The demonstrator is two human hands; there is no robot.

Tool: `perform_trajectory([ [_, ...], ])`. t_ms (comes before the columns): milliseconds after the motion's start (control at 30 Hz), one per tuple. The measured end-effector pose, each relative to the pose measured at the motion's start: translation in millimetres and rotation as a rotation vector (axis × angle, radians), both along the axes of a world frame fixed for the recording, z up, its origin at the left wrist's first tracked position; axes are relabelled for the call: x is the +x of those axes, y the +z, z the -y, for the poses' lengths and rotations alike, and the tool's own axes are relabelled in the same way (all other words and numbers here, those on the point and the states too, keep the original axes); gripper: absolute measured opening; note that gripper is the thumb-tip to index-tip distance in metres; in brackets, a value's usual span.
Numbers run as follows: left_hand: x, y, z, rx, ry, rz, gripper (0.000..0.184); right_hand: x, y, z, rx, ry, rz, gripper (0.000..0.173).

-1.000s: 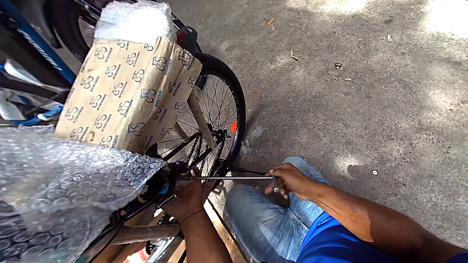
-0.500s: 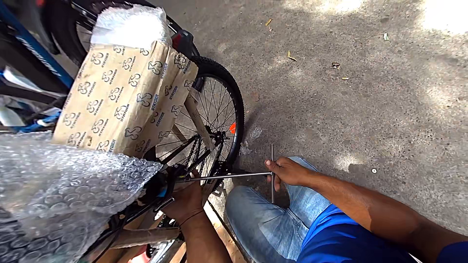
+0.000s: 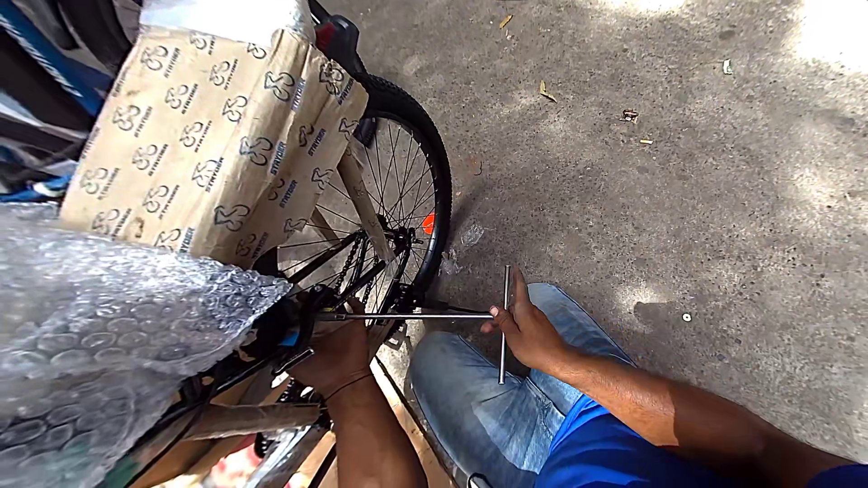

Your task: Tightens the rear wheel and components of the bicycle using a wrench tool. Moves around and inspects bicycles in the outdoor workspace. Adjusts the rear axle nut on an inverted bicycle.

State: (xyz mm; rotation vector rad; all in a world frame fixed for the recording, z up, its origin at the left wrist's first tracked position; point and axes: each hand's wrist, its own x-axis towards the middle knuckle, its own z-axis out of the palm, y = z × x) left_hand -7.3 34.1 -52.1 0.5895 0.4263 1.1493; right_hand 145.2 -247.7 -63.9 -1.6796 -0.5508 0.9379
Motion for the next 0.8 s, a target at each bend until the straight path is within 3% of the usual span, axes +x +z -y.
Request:
perform_trajectory([
  [33,-0.9,-1.3,-0.8,0.009,0.003,-0.003,0.059,0.0,-1.6,1.7,0.024,0.016,0.061,0.074],
  [133,2.0,-0.2,-2.4,0.028,0.013,-0.015,0.058,12.0,-9.9,11.8,0.162,0.206,0.292,0.058],
  [200,3.5,1.0,-2.3,0.048,0.013,-0.032,0.059,20.1,-3.8,18.2,0.146,0.381,0.377,0.077],
  [267,3.7,-1.1,-3.0,0.102,-0.002,-0.038,0.059,22.3,7.4,19.6,-0.038,0.492,0.54,0.094],
  [367,1.6,-6.3,-6.0,0.154,-0.051,0.003,0.061,13.8,-1.3,11.5,-0.188,0.274,0.994,0.049],
  [433,0.4,-6.0,-5.0,0.144,-0.07,0.028,0.065,15.3,-2.8,2.3,-0.249,0.202,1.193,0.061],
  [500,4.4,-2.6,-2.7,0.153,-0.052,0.023,0.066,19.9,-3.1,-2.0,-0.152,0.224,1.296,0.067],
  [567,8.0,0.0,2.2,0.143,-0.013,0.024,0.066,22.6,4.6,-2.6,-0.024,0.339,1.338,0.06],
  [667,17.8,7.8,10.2,0.079,0.101,-0.07,0.065,9.6,58.1,-8.1,-0.051,0.666,1.256,0.025],
  [800,16.1,8.8,8.9,0.09,0.113,-0.093,0.057,-49.9,137.3,-20.2,-0.238,0.924,1.021,0.033],
])
